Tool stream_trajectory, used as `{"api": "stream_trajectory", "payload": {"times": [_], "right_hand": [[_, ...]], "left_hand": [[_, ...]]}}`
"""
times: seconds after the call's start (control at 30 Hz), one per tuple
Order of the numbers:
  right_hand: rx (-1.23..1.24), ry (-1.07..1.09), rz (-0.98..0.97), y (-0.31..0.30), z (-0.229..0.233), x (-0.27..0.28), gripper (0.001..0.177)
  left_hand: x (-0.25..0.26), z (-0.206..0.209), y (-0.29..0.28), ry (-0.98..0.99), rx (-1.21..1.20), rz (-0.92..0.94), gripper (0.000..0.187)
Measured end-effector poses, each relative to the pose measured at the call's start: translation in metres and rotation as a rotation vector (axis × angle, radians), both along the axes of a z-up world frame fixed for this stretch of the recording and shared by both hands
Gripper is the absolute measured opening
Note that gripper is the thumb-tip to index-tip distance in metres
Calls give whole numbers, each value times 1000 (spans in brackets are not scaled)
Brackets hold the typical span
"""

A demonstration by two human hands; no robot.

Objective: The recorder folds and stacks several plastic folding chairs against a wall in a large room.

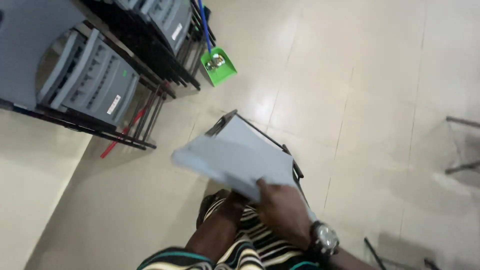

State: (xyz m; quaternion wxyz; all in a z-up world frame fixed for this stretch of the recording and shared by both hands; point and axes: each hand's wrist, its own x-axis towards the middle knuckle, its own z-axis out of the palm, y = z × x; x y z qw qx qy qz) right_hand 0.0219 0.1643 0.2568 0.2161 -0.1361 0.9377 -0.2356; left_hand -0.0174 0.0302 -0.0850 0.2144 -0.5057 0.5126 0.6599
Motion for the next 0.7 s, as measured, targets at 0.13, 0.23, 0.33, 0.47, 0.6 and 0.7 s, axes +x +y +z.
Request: {"api": "stream_trajectory", "payload": {"times": [0.13,0.23,0.33,0.47,0.6,0.7], "right_hand": [[-158,143,388,-5,-10,-41,37],[-76,182,522,-23,8,-105,30],[73,166,594,-80,32,-157,37],[109,236,723,-170,16,-206,49],[137,161,848,-276,18,-230,42],[128,135,1006,-345,11,-257,42]], "left_hand": [[-19,-39,-1,107,180,185,65],[-22,-64,-15,188,312,354,66],[-32,-84,-57,294,429,517,68],[-46,-163,-99,563,641,732,66],[-90,-232,-162,876,927,938,65],[-110,-157,-234,572,829,1075,58]]}}
